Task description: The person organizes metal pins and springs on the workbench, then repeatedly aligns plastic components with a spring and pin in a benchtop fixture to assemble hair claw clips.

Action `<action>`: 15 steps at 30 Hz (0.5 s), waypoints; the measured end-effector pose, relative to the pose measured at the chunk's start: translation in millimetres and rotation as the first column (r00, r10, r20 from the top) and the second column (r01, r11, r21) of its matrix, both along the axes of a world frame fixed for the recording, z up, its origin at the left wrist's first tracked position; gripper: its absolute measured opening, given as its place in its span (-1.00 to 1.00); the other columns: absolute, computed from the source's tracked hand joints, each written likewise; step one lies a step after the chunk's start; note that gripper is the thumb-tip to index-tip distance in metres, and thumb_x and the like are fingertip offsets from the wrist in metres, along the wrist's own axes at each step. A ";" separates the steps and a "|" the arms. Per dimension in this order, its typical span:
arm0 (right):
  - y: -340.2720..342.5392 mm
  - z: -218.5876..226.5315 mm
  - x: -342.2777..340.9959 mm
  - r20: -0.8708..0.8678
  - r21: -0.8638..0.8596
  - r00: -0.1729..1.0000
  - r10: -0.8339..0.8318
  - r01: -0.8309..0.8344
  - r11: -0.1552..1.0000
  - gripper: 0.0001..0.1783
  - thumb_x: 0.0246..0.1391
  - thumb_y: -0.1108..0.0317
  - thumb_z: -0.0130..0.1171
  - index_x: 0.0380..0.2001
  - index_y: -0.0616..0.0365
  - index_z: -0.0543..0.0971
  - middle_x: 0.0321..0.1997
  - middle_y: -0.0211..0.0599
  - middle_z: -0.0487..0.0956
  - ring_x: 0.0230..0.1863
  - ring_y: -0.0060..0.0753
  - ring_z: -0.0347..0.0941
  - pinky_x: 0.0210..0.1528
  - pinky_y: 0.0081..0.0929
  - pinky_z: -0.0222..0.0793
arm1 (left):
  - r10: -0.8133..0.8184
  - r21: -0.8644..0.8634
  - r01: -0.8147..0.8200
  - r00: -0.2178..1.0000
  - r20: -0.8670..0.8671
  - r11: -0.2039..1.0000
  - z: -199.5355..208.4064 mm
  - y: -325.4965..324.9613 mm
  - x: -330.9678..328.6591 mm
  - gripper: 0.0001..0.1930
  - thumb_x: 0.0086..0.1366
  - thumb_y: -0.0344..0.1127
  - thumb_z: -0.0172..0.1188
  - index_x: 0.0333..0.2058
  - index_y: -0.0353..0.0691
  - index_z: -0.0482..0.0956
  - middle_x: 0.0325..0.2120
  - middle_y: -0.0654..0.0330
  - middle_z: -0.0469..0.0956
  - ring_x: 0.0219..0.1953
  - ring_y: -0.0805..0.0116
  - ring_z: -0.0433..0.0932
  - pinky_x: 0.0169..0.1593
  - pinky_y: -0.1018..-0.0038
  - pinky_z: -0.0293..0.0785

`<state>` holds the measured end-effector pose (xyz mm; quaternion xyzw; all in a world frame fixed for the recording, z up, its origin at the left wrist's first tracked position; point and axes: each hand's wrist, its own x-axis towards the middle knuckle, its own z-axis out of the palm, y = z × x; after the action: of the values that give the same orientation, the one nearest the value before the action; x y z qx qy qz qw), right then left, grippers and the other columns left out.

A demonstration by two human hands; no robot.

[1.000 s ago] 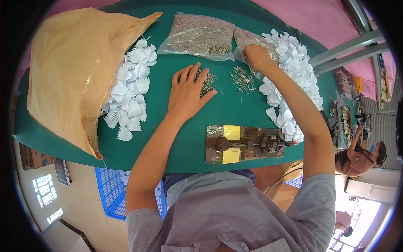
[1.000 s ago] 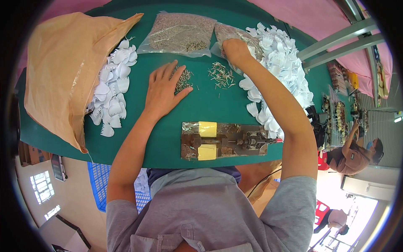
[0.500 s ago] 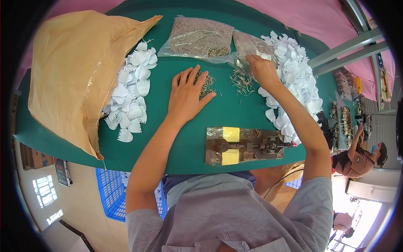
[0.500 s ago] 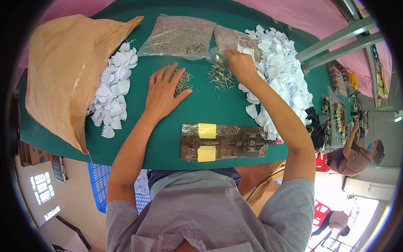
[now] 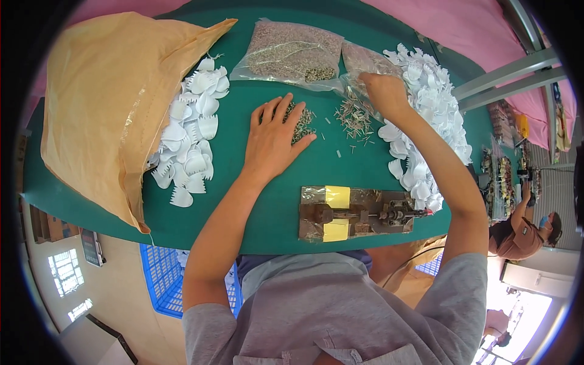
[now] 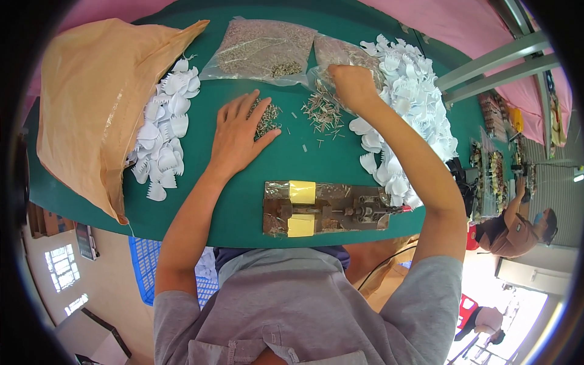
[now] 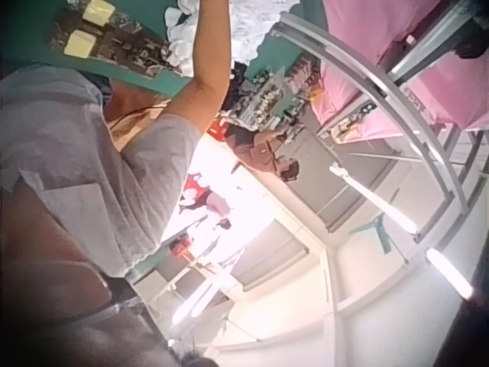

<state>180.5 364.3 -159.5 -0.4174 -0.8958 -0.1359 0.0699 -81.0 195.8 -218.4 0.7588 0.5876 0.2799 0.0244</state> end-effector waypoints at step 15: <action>52.4 -6.5 -25.8 0.502 -0.063 0.849 -0.163 0.224 0.972 -0.81 0.15 0.38 0.20 -0.22 0.10 0.74 -0.13 -0.13 0.75 -0.07 -0.05 0.72 -0.05 -0.15 0.65 | -0.004 0.000 0.004 1.000 0.002 1.000 0.1 1.4 -0.4 -0.34 0.37 0.10 0.26 0.30 -0.18 0.44 0.37 0.00 0.34 0.41 0.03 0.24 0.45 0.04 0.08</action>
<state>154.7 416.7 -165.9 -0.4605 -0.8435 -0.1906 -0.2003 -81.4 197.2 -218.2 0.7598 0.5860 0.2806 0.0255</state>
